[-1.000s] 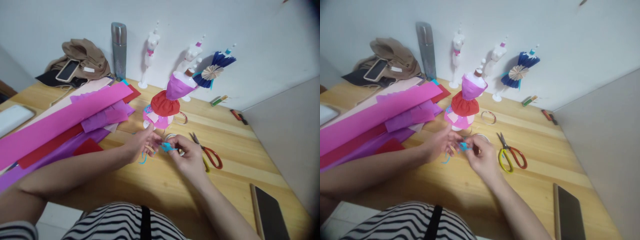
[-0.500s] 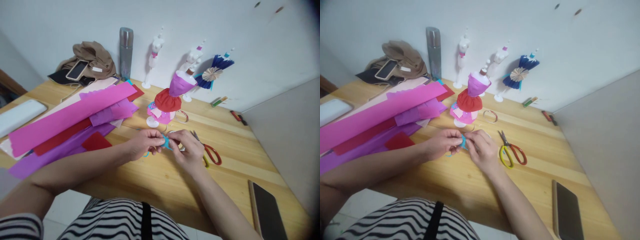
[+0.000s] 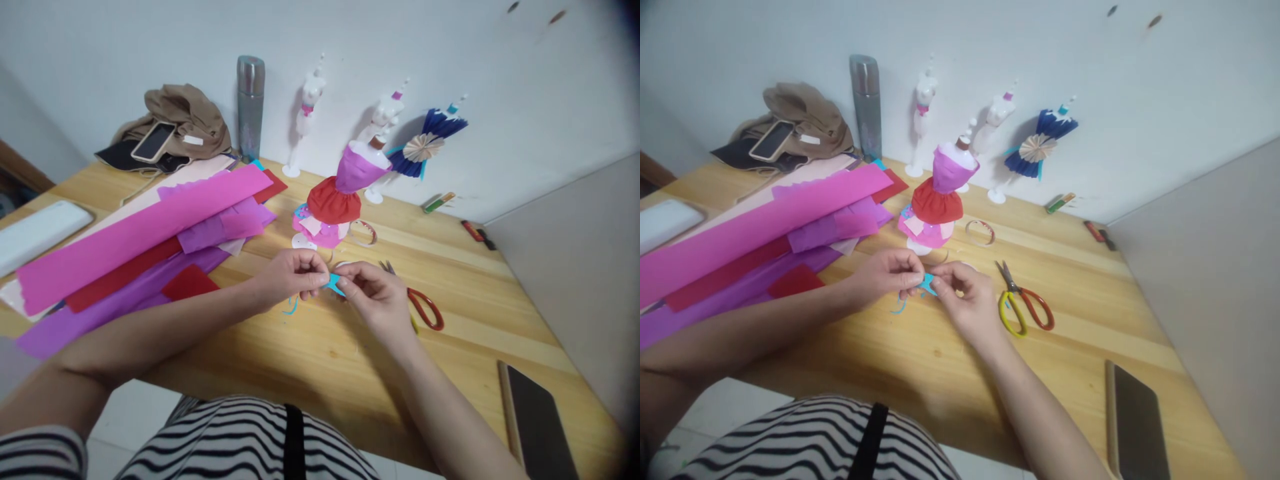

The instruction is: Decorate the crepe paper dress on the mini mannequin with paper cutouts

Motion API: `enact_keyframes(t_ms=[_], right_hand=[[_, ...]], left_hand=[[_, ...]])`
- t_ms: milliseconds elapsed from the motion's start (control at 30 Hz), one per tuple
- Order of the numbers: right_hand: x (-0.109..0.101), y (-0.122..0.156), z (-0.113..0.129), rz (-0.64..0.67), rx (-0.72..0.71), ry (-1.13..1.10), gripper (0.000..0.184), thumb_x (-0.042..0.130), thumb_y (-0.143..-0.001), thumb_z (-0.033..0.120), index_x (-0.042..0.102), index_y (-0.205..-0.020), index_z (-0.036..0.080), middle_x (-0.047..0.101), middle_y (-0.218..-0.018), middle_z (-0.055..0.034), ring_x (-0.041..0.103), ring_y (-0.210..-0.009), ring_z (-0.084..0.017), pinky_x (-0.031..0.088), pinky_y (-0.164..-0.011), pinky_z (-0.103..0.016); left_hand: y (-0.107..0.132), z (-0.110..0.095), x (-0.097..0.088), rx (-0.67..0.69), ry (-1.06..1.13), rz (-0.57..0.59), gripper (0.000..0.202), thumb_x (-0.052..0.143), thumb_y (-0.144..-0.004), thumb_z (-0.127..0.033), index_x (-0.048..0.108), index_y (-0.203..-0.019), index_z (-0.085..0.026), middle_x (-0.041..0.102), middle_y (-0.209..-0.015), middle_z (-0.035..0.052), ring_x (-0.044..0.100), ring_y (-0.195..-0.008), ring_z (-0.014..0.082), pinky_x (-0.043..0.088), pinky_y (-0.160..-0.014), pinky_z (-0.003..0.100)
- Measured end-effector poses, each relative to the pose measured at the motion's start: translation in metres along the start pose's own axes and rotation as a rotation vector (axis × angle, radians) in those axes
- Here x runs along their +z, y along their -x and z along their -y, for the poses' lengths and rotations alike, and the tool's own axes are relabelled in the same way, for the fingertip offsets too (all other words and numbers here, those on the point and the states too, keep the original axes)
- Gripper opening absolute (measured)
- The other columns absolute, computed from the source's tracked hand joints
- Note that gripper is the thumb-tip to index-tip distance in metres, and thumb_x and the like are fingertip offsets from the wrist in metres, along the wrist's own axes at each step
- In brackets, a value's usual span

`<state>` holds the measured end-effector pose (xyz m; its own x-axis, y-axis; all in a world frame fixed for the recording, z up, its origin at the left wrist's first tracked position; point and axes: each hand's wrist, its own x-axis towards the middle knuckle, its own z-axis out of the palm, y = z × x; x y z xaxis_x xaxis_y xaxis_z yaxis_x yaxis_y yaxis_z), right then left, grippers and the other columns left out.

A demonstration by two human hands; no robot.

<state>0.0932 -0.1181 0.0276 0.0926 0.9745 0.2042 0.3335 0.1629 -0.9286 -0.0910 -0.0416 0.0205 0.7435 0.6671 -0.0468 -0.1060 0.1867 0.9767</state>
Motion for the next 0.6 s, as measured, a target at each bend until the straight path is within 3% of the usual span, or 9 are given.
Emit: enact_keyframes(t_ms=[133, 233, 500, 600], right_hand=[[0.001, -0.003, 0.007, 0.056, 0.183, -0.168, 0.036, 0.088, -0.076, 0.052, 0.072, -0.078, 0.020, 0.068, -0.059, -0.0003, 0.058, -0.046, -0.013, 0.047, -0.047, -0.026], [0.001, -0.005, 0.010, 0.090, 0.238, -0.219, 0.041, 0.092, -0.072, 0.053, 0.069, -0.072, 0.019, 0.066, -0.057, 0.0007, 0.057, -0.044, -0.012, 0.046, -0.045, -0.025], [0.002, -0.003, 0.004, 0.069, 0.143, -0.231, 0.036, 0.085, -0.080, 0.053, 0.069, -0.080, 0.021, 0.068, -0.061, 0.0004, 0.058, -0.048, -0.013, 0.048, -0.048, -0.026], [0.002, 0.000, -0.003, -0.045, 0.049, -0.111, 0.029, 0.078, -0.086, 0.047, 0.068, -0.078, 0.021, 0.066, -0.062, 0.0004, 0.058, -0.051, -0.013, 0.048, -0.052, -0.027]], left_hand=[[-0.001, -0.002, 0.002, 0.015, -0.015, -0.018, 0.025, 0.078, -0.077, -0.036, 0.061, -0.075, -0.018, 0.061, -0.062, -0.0018, 0.054, -0.055, 0.0083, 0.044, -0.054, 0.021], [-0.001, -0.004, 0.001, 0.030, -0.040, -0.033, 0.024, 0.078, -0.077, -0.034, 0.061, -0.074, -0.017, 0.061, -0.062, -0.0022, 0.054, -0.055, 0.0079, 0.044, -0.054, 0.021], [-0.001, -0.001, -0.001, -0.001, 0.085, -0.011, 0.032, 0.083, -0.076, -0.037, 0.065, -0.092, -0.016, 0.068, -0.075, 0.0009, 0.061, -0.062, 0.0111, 0.049, -0.055, 0.022], [-0.002, 0.001, 0.001, -0.017, 0.117, -0.109, 0.036, 0.078, -0.082, -0.036, 0.064, -0.109, -0.016, 0.068, -0.078, 0.0010, 0.061, -0.060, 0.0119, 0.047, -0.053, 0.023]])
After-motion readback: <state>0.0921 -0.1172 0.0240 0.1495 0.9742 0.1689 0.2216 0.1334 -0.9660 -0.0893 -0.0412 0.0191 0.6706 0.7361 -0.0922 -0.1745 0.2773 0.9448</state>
